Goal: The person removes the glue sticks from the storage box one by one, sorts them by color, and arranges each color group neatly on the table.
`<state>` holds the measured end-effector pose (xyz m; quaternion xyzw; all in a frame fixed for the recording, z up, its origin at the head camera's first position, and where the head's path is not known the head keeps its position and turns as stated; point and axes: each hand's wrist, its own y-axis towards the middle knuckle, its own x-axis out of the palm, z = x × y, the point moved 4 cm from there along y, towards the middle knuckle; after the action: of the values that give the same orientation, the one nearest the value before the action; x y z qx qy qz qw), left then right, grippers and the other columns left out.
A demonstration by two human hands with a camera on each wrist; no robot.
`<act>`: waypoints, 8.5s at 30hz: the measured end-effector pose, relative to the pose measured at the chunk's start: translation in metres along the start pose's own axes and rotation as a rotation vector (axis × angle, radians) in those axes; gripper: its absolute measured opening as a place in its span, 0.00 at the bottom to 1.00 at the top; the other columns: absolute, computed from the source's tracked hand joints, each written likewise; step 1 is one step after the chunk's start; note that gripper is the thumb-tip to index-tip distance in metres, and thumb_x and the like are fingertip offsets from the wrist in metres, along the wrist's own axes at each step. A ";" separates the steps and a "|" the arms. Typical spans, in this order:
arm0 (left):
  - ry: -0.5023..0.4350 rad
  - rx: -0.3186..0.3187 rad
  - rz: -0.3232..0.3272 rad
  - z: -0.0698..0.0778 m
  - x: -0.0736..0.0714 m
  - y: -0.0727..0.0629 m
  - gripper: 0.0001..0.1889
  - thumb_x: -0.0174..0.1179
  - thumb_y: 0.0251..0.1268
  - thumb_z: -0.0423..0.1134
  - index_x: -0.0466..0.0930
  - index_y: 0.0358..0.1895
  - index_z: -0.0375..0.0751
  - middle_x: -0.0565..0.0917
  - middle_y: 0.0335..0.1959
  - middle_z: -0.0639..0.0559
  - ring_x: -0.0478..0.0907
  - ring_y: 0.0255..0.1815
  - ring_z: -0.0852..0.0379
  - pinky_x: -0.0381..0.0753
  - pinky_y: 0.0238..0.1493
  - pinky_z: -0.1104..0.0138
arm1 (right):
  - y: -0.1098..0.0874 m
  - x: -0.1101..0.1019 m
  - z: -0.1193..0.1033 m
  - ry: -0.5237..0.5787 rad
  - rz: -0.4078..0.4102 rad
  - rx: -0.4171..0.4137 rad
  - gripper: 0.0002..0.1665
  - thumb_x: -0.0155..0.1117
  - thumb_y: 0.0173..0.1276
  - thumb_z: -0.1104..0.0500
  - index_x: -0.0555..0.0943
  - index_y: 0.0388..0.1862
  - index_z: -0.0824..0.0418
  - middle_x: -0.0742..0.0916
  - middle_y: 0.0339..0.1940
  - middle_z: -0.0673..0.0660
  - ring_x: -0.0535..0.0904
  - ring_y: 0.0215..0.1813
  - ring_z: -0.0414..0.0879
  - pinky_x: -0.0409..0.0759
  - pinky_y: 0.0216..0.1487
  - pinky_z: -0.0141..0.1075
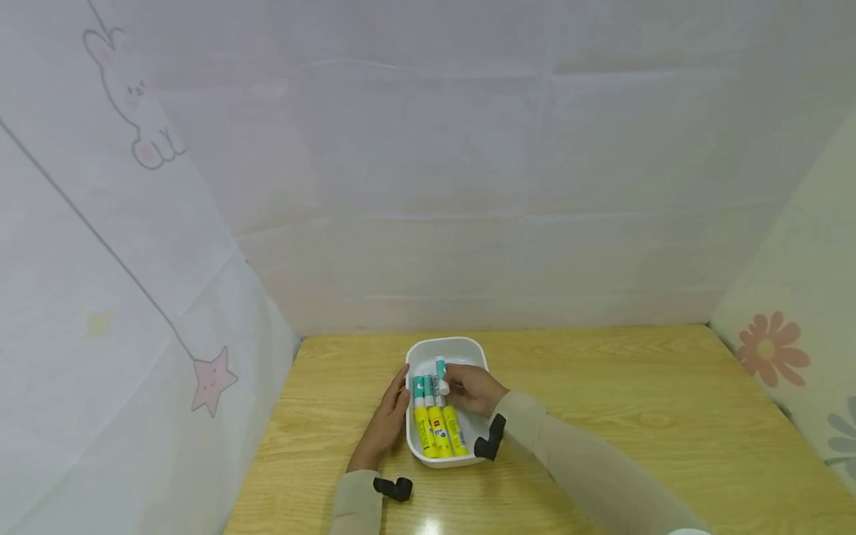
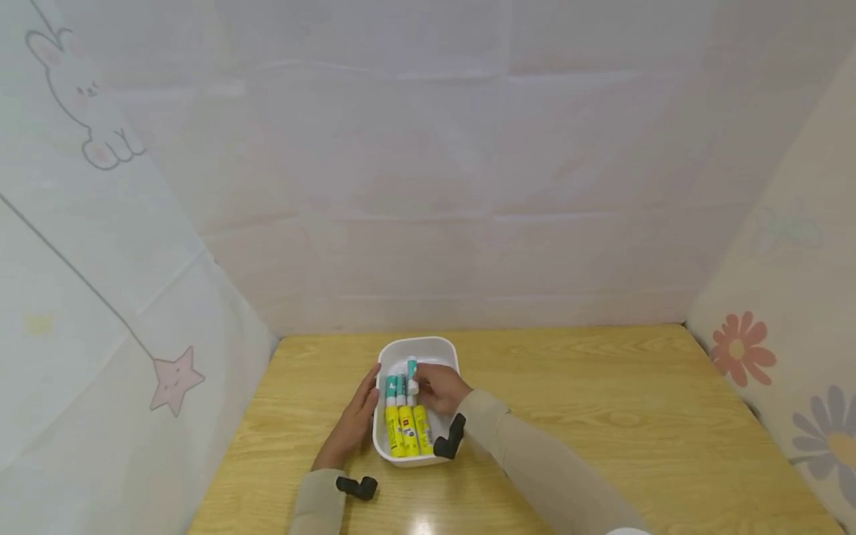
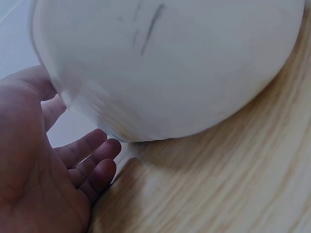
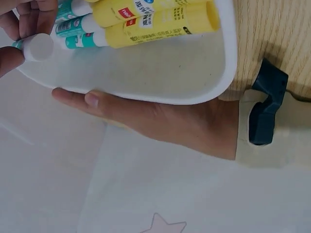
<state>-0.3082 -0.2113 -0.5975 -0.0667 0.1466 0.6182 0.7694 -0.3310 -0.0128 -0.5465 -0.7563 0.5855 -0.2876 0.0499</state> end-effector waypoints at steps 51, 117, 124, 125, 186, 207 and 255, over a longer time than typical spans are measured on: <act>0.002 -0.028 0.029 0.001 0.000 -0.002 0.26 0.41 0.81 0.47 0.50 0.77 0.69 0.61 0.74 0.44 0.55 0.74 0.41 0.50 0.69 0.39 | -0.022 -0.137 -0.019 -0.327 0.262 -0.171 0.31 0.53 0.72 0.65 0.61 0.71 0.74 0.72 0.64 0.71 0.73 0.56 0.53 0.75 0.59 0.43; 0.002 -0.046 0.029 0.003 -0.008 -0.014 0.27 0.40 0.81 0.45 0.50 0.78 0.62 0.59 0.75 0.41 0.52 0.75 0.39 0.50 0.70 0.39 | -0.016 -0.118 -0.007 -0.706 0.372 -0.121 0.29 0.59 0.66 0.56 0.73 0.63 0.69 0.80 0.57 0.64 0.77 0.54 0.56 0.76 0.56 0.48; 0.021 -0.047 0.060 0.003 -0.006 -0.013 0.26 0.41 0.80 0.49 0.51 0.76 0.71 0.61 0.74 0.48 0.54 0.75 0.43 0.51 0.70 0.40 | -0.017 -0.125 -0.008 -0.681 0.360 -0.145 0.28 0.58 0.69 0.55 0.73 0.63 0.69 0.79 0.59 0.65 0.75 0.58 0.57 0.73 0.61 0.51; 0.019 -0.045 0.062 0.003 -0.005 -0.012 0.26 0.41 0.80 0.49 0.51 0.76 0.71 0.61 0.74 0.48 0.54 0.75 0.43 0.51 0.70 0.40 | -0.017 -0.127 -0.009 -0.666 0.358 -0.156 0.26 0.58 0.70 0.55 0.74 0.62 0.69 0.80 0.57 0.64 0.76 0.56 0.55 0.75 0.59 0.48; -0.004 -0.051 0.072 0.008 0.007 -0.003 0.26 0.39 0.81 0.46 0.50 0.77 0.69 0.57 0.76 0.50 0.53 0.75 0.44 0.50 0.71 0.41 | -0.015 0.002 -0.020 -0.269 0.093 0.062 0.32 0.56 0.73 0.53 0.67 0.69 0.70 0.62 0.72 0.72 0.61 0.71 0.65 0.60 0.70 0.54; 0.008 -0.076 0.075 0.013 0.008 -0.002 0.26 0.40 0.81 0.48 0.50 0.77 0.68 0.58 0.76 0.51 0.54 0.75 0.46 0.50 0.71 0.43 | 0.007 -0.001 -0.008 -0.265 0.131 0.057 0.34 0.57 0.71 0.56 0.63 0.69 0.74 0.66 0.69 0.70 0.64 0.70 0.61 0.62 0.70 0.51; -0.014 -0.041 -0.010 0.051 0.005 -0.011 0.27 0.39 0.81 0.44 0.47 0.79 0.56 0.56 0.76 0.41 0.54 0.75 0.43 0.52 0.72 0.45 | 0.032 -0.001 0.005 -0.645 0.272 -0.030 0.27 0.66 0.63 0.59 0.75 0.61 0.64 0.82 0.53 0.59 0.79 0.45 0.50 0.79 0.50 0.44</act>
<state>-0.2897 -0.1949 -0.5515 -0.0789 0.1283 0.6175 0.7720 -0.3559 -0.0235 -0.5644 -0.7239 0.6393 -0.0160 0.2589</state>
